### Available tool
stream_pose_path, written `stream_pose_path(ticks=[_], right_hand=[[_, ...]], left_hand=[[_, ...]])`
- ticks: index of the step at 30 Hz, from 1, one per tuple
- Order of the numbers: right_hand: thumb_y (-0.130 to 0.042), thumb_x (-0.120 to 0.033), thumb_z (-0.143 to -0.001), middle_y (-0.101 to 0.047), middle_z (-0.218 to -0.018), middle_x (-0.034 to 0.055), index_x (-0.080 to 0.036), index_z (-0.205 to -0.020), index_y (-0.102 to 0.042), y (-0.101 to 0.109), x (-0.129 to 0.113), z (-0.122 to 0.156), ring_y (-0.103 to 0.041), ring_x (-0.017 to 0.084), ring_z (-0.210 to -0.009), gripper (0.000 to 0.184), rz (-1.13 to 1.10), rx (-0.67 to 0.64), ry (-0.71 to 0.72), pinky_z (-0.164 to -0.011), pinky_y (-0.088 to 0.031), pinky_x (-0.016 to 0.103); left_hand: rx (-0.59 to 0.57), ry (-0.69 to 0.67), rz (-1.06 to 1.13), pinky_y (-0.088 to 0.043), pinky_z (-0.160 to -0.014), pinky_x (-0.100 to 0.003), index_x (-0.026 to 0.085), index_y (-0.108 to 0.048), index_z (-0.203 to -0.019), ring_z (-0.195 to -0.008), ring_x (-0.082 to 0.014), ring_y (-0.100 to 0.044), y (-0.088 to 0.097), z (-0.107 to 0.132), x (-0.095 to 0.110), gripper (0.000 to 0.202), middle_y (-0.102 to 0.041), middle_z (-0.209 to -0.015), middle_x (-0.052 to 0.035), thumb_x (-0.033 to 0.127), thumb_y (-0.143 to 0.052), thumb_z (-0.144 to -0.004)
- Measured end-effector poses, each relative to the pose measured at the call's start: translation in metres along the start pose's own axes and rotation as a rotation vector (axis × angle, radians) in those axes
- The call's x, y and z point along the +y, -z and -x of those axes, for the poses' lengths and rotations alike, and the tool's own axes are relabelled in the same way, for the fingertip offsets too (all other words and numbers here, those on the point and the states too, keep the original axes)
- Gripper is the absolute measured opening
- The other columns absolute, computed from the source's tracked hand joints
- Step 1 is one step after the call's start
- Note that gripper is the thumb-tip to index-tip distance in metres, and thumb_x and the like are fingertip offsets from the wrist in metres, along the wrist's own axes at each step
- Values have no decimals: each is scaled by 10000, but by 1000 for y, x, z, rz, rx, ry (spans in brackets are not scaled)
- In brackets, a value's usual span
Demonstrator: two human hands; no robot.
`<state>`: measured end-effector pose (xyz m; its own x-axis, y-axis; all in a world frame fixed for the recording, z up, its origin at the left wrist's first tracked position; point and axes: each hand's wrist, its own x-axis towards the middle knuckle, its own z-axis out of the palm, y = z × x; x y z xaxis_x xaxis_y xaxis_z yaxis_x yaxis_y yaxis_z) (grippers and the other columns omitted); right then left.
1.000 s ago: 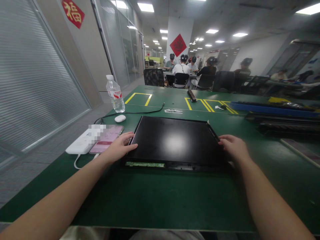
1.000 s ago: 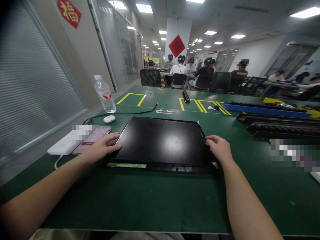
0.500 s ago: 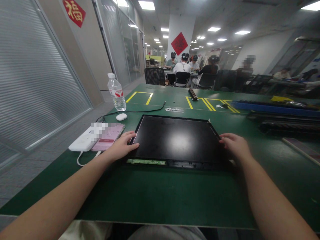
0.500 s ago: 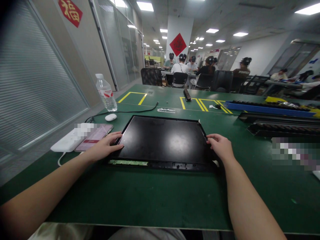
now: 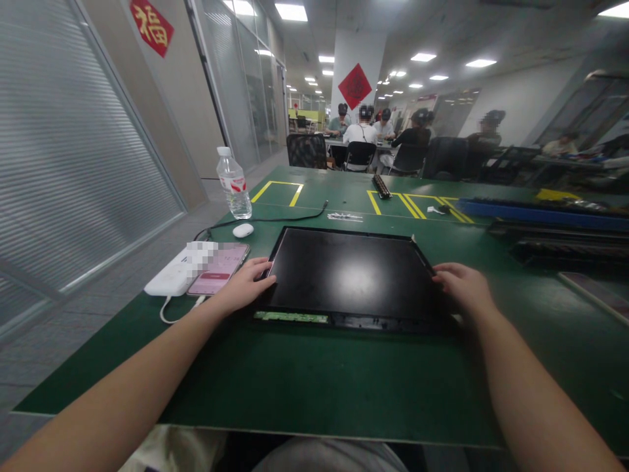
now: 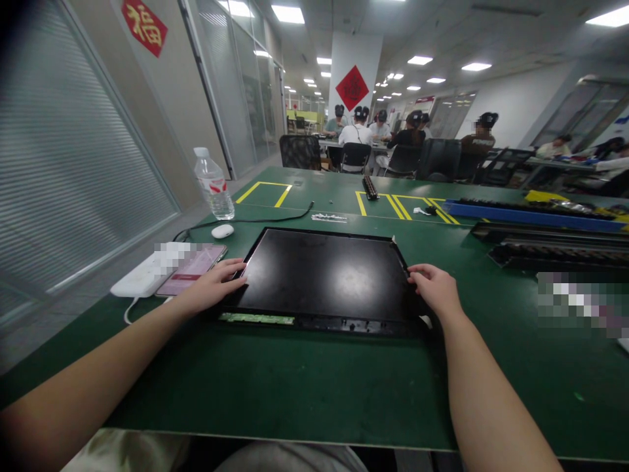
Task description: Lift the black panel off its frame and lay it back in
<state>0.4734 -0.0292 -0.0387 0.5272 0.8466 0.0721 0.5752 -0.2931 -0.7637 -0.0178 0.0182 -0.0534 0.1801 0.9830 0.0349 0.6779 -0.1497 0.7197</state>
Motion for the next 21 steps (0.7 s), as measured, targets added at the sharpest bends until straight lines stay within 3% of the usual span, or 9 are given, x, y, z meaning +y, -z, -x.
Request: stream_pose_path(ticks=[6, 12, 21], right_hand=[[-605, -321, -689, -763, -771, 69, -190, -944, -779, 0, 0, 0, -620, 185, -575, 335, 1, 6, 10, -598, -501, 316], [-599, -333, -697, -766, -767, 65, -196, -947, -777, -1, 3, -4, -631, 192, -573, 336, 29, -2, 19, -591, -499, 317], [-599, -318, -694, -751, -726, 50, -201, -943, -779, 0, 1, -3, -637, 198, -583, 329, 70, 3, 12, -623, -499, 323]], left_hand=[[49, 10, 20, -301, -1217, -461, 191, -767, -1140, -1387, -359, -500, 1, -2, 5, 483, -583, -1440, -142, 487, -579, -808], [103, 46, 129, -318, -1205, -469, 236, -807, -954, -1336, -364, -547, 1, -4, 7, 328, -666, -1348, -102, 425, -648, -738], [48, 151, 374, -383, -1164, -499, 214, -799, -965, -1370, -382, -527, 4, -1, 13, 487, -575, -1496, -122, 435, -832, -532]])
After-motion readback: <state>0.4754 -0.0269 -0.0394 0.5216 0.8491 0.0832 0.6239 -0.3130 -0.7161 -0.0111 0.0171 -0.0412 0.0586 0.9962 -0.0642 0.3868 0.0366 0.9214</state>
